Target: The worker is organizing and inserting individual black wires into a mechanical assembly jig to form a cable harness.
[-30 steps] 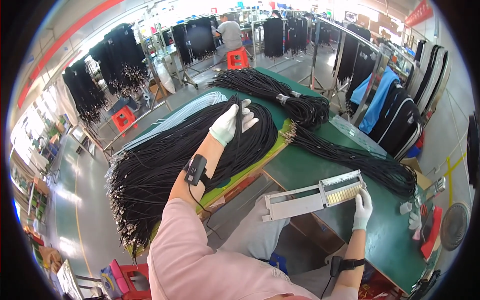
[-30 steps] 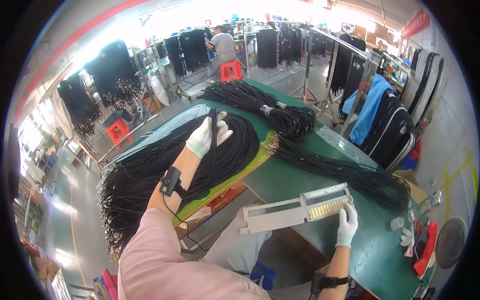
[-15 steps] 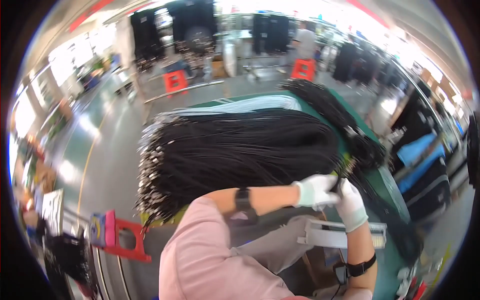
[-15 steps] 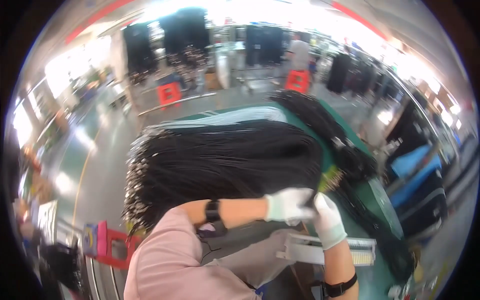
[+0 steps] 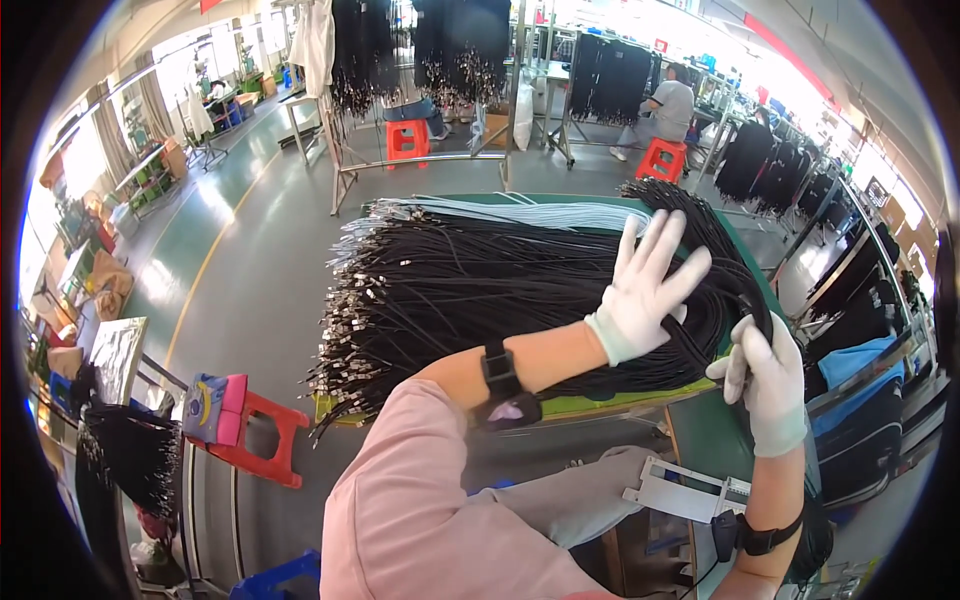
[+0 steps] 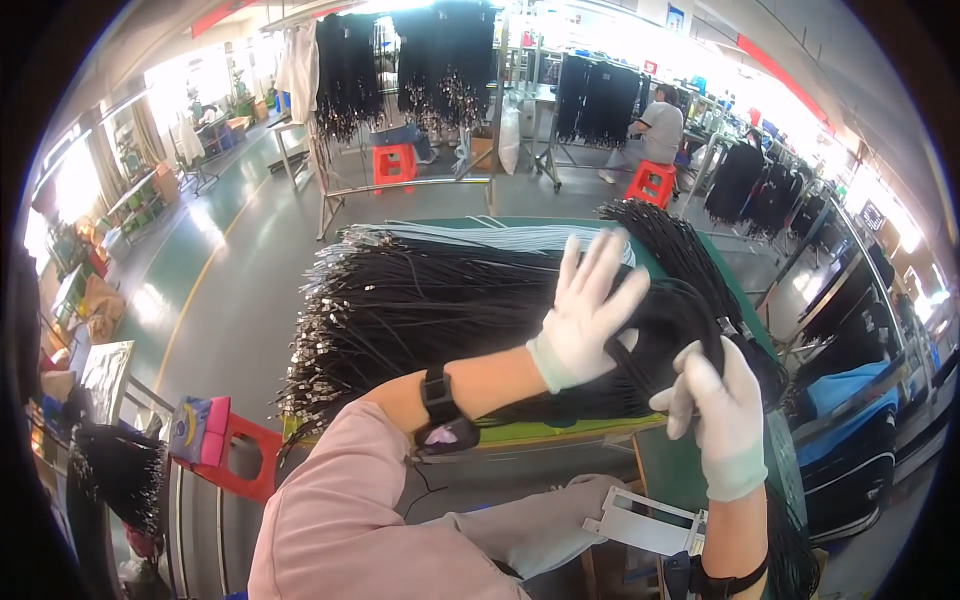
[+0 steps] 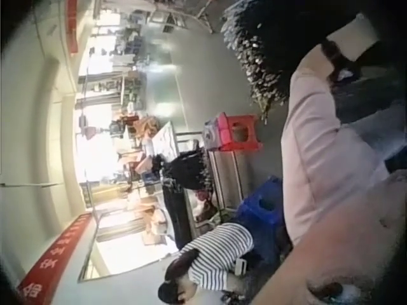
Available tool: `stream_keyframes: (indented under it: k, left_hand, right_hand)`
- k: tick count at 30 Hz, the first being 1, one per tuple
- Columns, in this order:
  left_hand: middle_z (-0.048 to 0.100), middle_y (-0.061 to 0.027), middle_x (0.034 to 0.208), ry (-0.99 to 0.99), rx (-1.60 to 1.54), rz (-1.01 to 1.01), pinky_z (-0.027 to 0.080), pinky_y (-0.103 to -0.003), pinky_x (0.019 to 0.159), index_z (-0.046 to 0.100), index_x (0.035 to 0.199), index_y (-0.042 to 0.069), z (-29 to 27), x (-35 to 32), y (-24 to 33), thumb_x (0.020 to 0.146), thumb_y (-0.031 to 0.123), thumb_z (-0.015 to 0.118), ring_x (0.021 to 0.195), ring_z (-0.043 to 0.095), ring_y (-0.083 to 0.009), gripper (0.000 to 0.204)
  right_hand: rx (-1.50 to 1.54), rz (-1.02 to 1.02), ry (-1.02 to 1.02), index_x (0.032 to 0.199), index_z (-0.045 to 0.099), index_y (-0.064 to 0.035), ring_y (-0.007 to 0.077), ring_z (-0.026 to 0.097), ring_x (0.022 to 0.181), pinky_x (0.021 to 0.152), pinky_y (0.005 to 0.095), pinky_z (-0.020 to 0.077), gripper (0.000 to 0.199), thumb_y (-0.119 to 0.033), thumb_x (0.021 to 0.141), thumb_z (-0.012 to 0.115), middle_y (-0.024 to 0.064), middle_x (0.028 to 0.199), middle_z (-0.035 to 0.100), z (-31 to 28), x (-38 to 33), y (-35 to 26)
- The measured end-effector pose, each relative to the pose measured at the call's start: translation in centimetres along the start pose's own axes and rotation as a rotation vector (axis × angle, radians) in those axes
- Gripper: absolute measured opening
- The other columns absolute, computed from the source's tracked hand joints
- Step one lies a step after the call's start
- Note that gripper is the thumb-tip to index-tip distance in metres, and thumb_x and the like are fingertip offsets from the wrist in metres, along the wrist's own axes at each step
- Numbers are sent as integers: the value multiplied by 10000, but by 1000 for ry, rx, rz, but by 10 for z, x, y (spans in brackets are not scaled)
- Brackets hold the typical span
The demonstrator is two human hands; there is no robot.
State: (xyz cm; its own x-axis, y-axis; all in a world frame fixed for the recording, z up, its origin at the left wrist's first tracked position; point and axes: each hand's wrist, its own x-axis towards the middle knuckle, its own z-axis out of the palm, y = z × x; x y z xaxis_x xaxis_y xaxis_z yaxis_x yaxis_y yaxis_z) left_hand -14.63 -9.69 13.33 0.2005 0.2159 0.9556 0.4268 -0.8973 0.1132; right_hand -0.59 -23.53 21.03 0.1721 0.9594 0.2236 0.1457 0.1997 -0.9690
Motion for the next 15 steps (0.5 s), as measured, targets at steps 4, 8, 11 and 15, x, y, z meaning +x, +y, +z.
stream_keyframes:
  k: [4,8,11,15]
  left_hand:
    - [626,-115,1097,-339,-61,-146,326,-453,1068,619,1138,171,3,-9,-37,646,157,728,1116,547,-300,504]
    - [687,-67,900,-562,112,-83,358,-413,1038,636,1128,187,-17,-38,-67,722,209,712,1008,612,-280,413]
    - [690,-65,903,-767,268,-134,398,-408,977,664,1066,208,-45,-46,-91,787,268,668,958,632,-283,286]
    - [694,-73,964,-858,397,-436,430,-413,913,685,1040,244,-81,-70,-157,824,331,613,975,638,-279,244]
  right_hand:
    - [-89,-101,-10,932,543,-31,76,364,407,539,250,483,209,-217,985,463,-16,562,416,5,-12,-14]
    - [106,-67,159,923,559,-43,62,355,415,520,252,462,226,-233,998,463,-30,569,402,-30,-11,-2]
    - [244,0,260,918,574,-59,54,339,412,502,246,436,238,-259,1002,475,-46,571,394,-67,-8,18]
    - [393,2,326,915,585,-77,41,316,407,479,231,393,242,-288,997,500,-72,572,386,-112,-11,20]
